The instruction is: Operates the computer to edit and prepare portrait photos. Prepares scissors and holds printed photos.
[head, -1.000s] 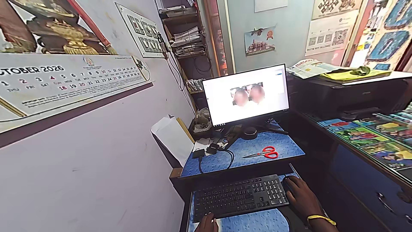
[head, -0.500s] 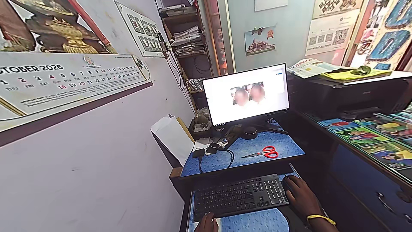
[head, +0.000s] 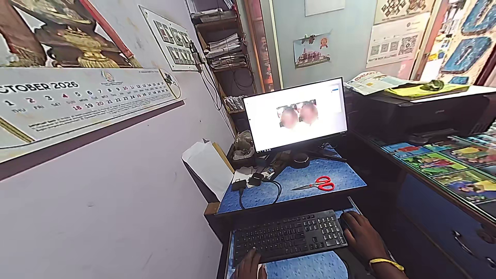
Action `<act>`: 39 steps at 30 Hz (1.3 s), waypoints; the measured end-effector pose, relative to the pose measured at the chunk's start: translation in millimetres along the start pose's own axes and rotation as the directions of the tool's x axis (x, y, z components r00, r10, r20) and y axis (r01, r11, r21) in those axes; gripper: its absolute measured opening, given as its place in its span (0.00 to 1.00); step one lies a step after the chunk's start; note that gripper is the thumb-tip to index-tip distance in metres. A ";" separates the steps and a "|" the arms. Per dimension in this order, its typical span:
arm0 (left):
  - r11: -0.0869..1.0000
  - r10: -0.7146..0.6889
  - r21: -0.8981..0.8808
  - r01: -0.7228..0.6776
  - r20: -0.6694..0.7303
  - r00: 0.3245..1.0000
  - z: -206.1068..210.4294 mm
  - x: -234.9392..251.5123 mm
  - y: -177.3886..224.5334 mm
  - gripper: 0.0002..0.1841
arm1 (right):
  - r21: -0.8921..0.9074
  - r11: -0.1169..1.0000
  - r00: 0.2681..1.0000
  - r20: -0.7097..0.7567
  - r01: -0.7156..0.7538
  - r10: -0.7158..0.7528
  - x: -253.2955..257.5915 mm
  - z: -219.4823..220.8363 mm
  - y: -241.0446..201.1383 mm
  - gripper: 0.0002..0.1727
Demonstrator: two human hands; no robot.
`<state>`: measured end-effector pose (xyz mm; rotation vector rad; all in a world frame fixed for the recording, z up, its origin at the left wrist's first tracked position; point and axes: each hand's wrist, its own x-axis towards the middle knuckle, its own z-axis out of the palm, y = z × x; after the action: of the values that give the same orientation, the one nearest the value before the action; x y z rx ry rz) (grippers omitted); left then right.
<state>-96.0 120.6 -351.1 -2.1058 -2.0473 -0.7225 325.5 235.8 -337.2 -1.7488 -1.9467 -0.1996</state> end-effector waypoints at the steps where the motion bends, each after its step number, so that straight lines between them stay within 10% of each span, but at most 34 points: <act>1: 1.000 0.019 -0.014 -0.018 0.012 1.000 0.8 2.8 6.9 0.20 | -0.001 1.000 1.000 0.008 -0.005 0.005 0.1 0.1 0.0 0.29; 11: 0.877 0.432 -0.272 -0.396 0.087 0.898 43.0 46.7 136.0 0.21 | 0.003 1.000 1.000 0.008 -0.010 0.010 -1.0 -2.2 -2.8 0.28; 39: 0.890 0.392 -0.262 -0.373 0.021 0.920 66.6 41.3 125.6 0.22 | -0.028 0.996 0.988 0.125 -0.088 0.091 0.4 -10.1 -9.1 0.31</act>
<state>41.1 175.0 -362.5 -2.6056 -1.5531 -0.8872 319.4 230.3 -326.3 -1.9002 -1.9540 -0.0809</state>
